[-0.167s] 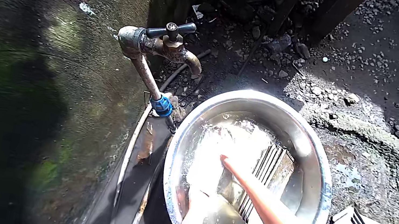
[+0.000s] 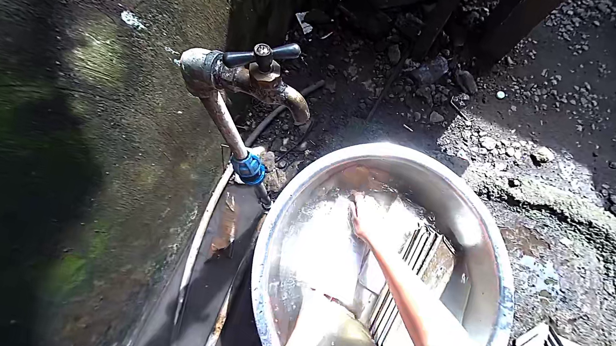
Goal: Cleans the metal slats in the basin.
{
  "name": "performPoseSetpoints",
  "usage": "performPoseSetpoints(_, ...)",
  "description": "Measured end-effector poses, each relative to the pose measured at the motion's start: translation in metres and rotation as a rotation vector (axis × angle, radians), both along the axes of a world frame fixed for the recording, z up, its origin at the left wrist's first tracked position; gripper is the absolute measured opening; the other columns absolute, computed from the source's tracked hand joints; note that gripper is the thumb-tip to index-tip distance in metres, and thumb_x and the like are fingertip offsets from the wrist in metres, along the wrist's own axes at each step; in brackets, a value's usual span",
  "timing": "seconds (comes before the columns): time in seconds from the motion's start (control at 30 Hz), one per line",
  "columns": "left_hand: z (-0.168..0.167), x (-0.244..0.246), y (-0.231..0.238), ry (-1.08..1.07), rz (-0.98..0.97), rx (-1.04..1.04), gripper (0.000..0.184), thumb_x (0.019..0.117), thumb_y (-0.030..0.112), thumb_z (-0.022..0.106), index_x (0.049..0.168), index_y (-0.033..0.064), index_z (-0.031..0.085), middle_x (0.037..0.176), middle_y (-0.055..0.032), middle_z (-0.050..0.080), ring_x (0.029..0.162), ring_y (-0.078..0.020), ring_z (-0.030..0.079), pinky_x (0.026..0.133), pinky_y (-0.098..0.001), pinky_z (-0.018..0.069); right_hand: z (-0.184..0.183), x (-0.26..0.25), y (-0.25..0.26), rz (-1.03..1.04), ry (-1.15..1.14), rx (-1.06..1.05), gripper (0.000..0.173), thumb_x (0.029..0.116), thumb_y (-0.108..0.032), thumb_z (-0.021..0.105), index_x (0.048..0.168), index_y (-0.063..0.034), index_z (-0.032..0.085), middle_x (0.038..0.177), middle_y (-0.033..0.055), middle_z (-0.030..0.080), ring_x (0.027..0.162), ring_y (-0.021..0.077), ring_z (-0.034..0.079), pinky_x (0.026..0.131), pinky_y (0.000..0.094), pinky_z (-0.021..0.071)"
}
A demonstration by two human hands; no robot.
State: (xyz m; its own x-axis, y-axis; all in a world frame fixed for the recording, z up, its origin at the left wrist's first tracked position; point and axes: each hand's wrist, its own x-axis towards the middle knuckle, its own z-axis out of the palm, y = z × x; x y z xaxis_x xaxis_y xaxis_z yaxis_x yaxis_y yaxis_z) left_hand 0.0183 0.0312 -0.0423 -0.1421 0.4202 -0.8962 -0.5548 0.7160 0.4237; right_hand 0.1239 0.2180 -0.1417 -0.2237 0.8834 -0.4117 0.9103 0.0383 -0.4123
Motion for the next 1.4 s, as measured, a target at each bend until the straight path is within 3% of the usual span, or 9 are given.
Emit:
performPoseSetpoints(0.13,-0.095,0.003,-0.027,0.016,-0.115,0.302,0.059,0.0986,-0.008,0.052,0.153,-0.0032,0.029,0.14,-0.0239,0.051,0.114,-0.0215,0.06,0.095,-0.0346,0.0531,0.017,0.015,0.023,-0.261,0.232,-0.014,0.047,0.1124,-0.032,0.036,0.121,0.005,0.064,0.113,0.0287,0.066,0.111,0.0419,0.063,0.098,0.0567,0.0453)
performPoseSetpoints(0.27,-0.086,-0.002,-0.023,0.126,-0.313,0.366,0.068,0.0914,-0.008,0.065,0.151,-0.0058,0.034,0.144,-0.0251,0.05,0.125,-0.0229,0.057,0.104,-0.0348,0.0488,0.054,0.021,0.017,-0.201,0.134,0.24,0.032,0.1058,-0.011,0.045,0.127,0.0061,0.062,0.105,0.0293,0.068,0.105,0.0477,0.065,0.089,0.0624,0.0491)
performPoseSetpoints(0.37,-0.075,-0.008,-0.019,0.058,-0.364,0.485,0.063,0.0926,-0.007,0.062,0.15,-0.0057,0.036,0.143,-0.0221,0.053,0.122,-0.0173,0.06,0.102,-0.0301,0.0506,0.067,0.017,0.006,-0.246,0.148,0.459,0.05,0.1103,-0.029,0.034,0.093,0.001,0.069,0.079,0.0212,0.067,0.085,0.0412,0.069,0.071,0.0583,0.0507)
performPoseSetpoints(0.6,-0.055,-0.02,0.015,0.372,-0.307,0.509,0.052,0.0961,0.004,0.065,0.14,-0.0121,0.043,0.129,-0.0238,0.059,0.112,-0.0178,0.062,0.098,-0.0304,0.0513,0.053,-0.026,-0.049,0.057,0.502,0.355,0.048,0.1094,-0.027,0.036,0.09,-0.0001,0.071,0.078,0.0122,0.067,0.08,0.0231,0.066,0.076,0.0415,0.0508)
performPoseSetpoints(0.8,-0.042,-0.035,0.008,0.569,-0.207,0.405,0.042,0.0952,0.004,0.067,0.129,-0.0164,0.052,0.12,-0.0249,0.063,0.107,-0.0166,0.063,0.096,-0.0292,0.0507,0.003,0.002,-0.018,-0.283,0.381,0.283,0.034,0.1064,-0.028,0.051,0.125,-0.0046,0.068,0.151,0.0205,0.046,0.127,0.0339,0.057,0.105,0.0482,0.0468)
performPoseSetpoints(0.97,-0.025,-0.03,0.008,0.728,-0.162,0.433,0.031,0.0948,0.001,0.066,0.119,-0.0166,0.058,0.109,-0.0216,0.067,0.099,-0.0111,0.064,0.091,-0.0252,0.051,-0.013,0.011,-0.045,-0.145,0.195,-0.004,0.048,0.1065,-0.013,0.042,0.152,0.0004,0.044,0.159,0.0236,0.04,0.15,0.0343,0.037,0.123,0.047,0.0271)
performPoseSetpoints(1.17,-0.031,-0.034,0.011,0.789,-0.214,0.426,0.026,0.0968,0.003,0.065,0.117,-0.0136,0.062,0.104,-0.0195,0.069,0.097,-0.0137,0.065,0.091,-0.029,0.0522,0.029,-0.028,-0.051,-0.739,1.417,-0.402,0.024,0.1098,-0.017,0.042,0.117,-0.0022,0.059,0.095,0.0056,0.067,0.082,0.0103,0.065,0.074,0.0278,0.056)
performPoseSetpoints(1.27,-0.028,-0.029,0.009,0.793,-0.359,0.374,0.024,0.0989,0.003,0.061,0.117,-0.013,0.062,0.105,-0.022,0.069,0.1,-0.0217,0.066,0.094,-0.0368,0.0504,0.059,-0.053,-0.08,-0.266,1.283,-0.039,0.029,0.1058,-0.008,0.047,0.113,0.0066,0.071,0.111,0.011,0.073,0.104,0.0086,0.066,0.096,0.0253,0.0525)
performPoseSetpoints(1.4,-0.02,-0.024,0.004,0.875,-0.434,0.422,0.023,0.0982,0.004,0.061,0.113,-0.0127,0.066,0.1,-0.0216,0.071,0.096,-0.0232,0.069,0.093,-0.0391,0.052,0.069,-0.061,-0.08,0.02,0.926,0.276,0.038,0.1036,-0.018,0.05,0.078,0.0002,0.071,0.073,0.0054,0.067,0.076,0.01,0.063,0.082,0.0303,0.05)
